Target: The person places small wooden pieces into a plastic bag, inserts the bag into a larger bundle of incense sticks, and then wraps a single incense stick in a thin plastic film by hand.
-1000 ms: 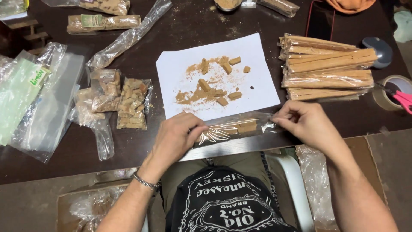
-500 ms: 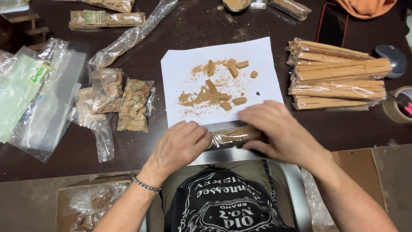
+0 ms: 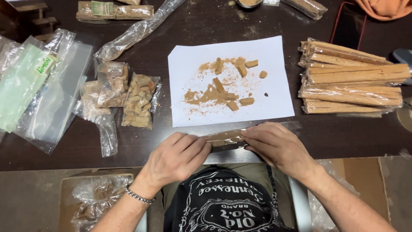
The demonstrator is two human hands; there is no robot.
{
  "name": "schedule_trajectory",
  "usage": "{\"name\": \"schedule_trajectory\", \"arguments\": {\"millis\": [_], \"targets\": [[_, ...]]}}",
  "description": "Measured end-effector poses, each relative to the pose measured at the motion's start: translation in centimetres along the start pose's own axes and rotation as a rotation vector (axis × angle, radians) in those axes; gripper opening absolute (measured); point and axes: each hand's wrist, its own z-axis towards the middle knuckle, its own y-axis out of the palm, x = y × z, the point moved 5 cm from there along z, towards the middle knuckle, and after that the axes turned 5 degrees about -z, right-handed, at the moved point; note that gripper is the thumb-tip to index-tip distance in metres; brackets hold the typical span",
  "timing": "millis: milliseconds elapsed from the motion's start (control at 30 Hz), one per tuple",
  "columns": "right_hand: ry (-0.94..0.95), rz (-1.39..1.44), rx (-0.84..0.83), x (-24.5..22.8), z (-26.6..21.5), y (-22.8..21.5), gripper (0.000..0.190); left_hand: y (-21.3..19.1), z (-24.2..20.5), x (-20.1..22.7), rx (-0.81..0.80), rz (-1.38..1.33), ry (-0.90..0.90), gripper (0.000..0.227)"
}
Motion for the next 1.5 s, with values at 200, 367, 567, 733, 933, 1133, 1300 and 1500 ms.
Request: {"name": "schedule_trajectory", "arguments": {"millis": [200,367,567,733,933,1133,1300,1500], "targets": [[-0.022,0.047,-0.037,0.2,-0.1,-0.2,0.016,-1.9,-1.4,0.5,-0.066,-0.05,-0.1,0.014],[-0.043,0.07,-0.083,0.2,-0.2,-0.1,0.021,0.1,-1.0,1.9,-0.027,-0.145,-0.271,0.025],[0.023,0.141,-0.078,0.4,-0.1,-0.4,0.024,2.4,-0.3,3.7,-0.145,-0.18,-0.343,0.033],[-0.051,0.069,-0.115,0.5,0.2,0.1,0.032,1.7,0.5,3.8,-0.046,-0.162,-0.344,0.018],[-0.25,0.106,-0.331,0.1,0.5,2.7,0.044,1.6,0.4,3.1,-0.038,-0.179,-0.357,0.02],[-0.229,0.142,-0.288,0.1,0.5,3.0,0.041,1.4,0.3,3.1,0.042,-0.152,-0.349,0.014],[-0.243,0.184,-0.197,-0.9,1.9,2.1,0.031,1.0,0.2,4.0,0.174,-0.091,-0.42,0.014],[-0.223,0.17,-0.258,-0.9,1.6,2.4,0.035,-0.9,-3.9,6.1,0.271,-0.149,-0.555,0.02]]}}
